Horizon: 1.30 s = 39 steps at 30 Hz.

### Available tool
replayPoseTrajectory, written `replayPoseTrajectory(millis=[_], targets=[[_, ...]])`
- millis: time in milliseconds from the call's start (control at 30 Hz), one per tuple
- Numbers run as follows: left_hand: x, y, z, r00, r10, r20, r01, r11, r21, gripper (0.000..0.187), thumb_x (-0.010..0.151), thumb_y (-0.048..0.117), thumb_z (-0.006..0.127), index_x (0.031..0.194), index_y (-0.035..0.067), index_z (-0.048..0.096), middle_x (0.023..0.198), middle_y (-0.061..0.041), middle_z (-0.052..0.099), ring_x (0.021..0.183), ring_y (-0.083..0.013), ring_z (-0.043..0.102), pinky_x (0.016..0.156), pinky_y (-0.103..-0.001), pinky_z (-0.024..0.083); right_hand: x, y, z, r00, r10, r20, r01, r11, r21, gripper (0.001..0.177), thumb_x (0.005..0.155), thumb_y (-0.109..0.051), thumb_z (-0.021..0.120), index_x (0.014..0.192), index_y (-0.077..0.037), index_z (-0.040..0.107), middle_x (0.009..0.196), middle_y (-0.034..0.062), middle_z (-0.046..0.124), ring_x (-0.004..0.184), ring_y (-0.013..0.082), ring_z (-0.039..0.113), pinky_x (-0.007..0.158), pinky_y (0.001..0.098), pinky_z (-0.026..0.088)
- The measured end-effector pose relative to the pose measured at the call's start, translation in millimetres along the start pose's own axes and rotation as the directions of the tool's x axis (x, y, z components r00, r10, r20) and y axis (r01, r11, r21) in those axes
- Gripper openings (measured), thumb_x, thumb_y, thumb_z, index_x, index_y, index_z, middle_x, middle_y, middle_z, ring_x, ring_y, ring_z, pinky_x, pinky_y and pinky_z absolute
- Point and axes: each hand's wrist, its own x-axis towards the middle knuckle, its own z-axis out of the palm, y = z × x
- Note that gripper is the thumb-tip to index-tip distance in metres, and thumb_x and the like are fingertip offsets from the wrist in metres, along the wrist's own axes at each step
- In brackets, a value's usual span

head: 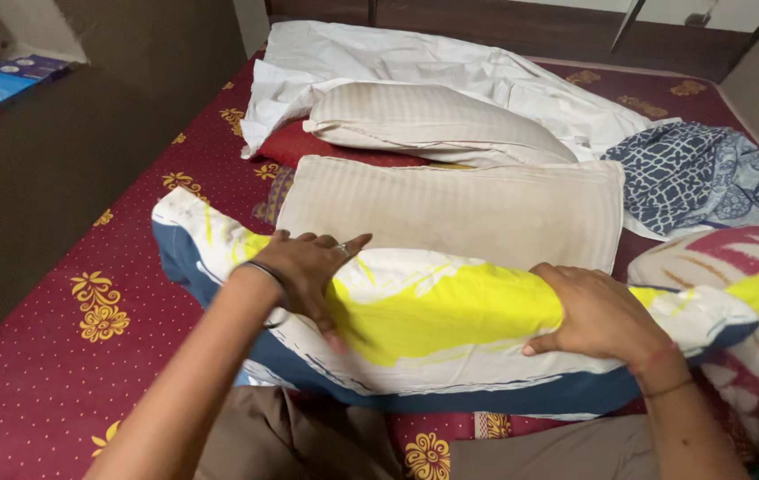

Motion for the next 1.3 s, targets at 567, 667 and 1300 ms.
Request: replayPoseTrajectory(millis=[567, 667, 1300], targets=[[-6, -43, -29, 0.306, 0.245, -0.92, 0.17, 0.937, 0.306, 0.059, 0.082, 0.015, 0.072, 0.139, 0.024, 0.064, 0.112, -0.008, 0.065, 0.113, -0.0272, 0.062, 0.106, -0.057, 0.037, 0, 21, -44, 0.309, -0.455, -0.835, 0.0, 0.878, -0.478, 0.044, 0.069, -0.025, 0.083, 0.106, -0.003, 0.073, 0.097, 0.0157, 0.068, 0.093, 0.0309, 0.063, 0.092, 0.0471, 0.044], [50, -38, 75, 0.256, 0.197, -0.946, 0.221, 0.941, 0.255, 0.047, 0.093, 0.017, 0.067, 0.139, 0.028, 0.063, 0.12, -0.006, 0.063, 0.118, -0.022, 0.06, 0.104, -0.059, 0.035, 26, 32, 50, 0.412, -0.346, -0.843, 0.009, 0.927, -0.376, 0.055, 0.063, -0.021, 0.08, 0.114, -0.007, 0.065, 0.112, 0.0143, 0.062, 0.11, 0.0348, 0.056, 0.096, 0.0544, 0.037], [74, 30, 269, 0.742, 0.258, -0.618, -0.373, 0.926, -0.061, 0.052, 0.069, 0.017, 0.076, 0.117, 0.006, 0.062, 0.115, -0.011, 0.061, 0.113, -0.0284, 0.054, 0.1, -0.048, 0.038, 27, 13, 199, 0.876, -0.149, -0.458, 0.136, 0.989, -0.062, 0.046, 0.08, -0.035, 0.074, 0.119, -0.012, 0.065, 0.118, 0.0117, 0.059, 0.117, 0.0317, 0.052, 0.095, 0.0493, 0.04]])
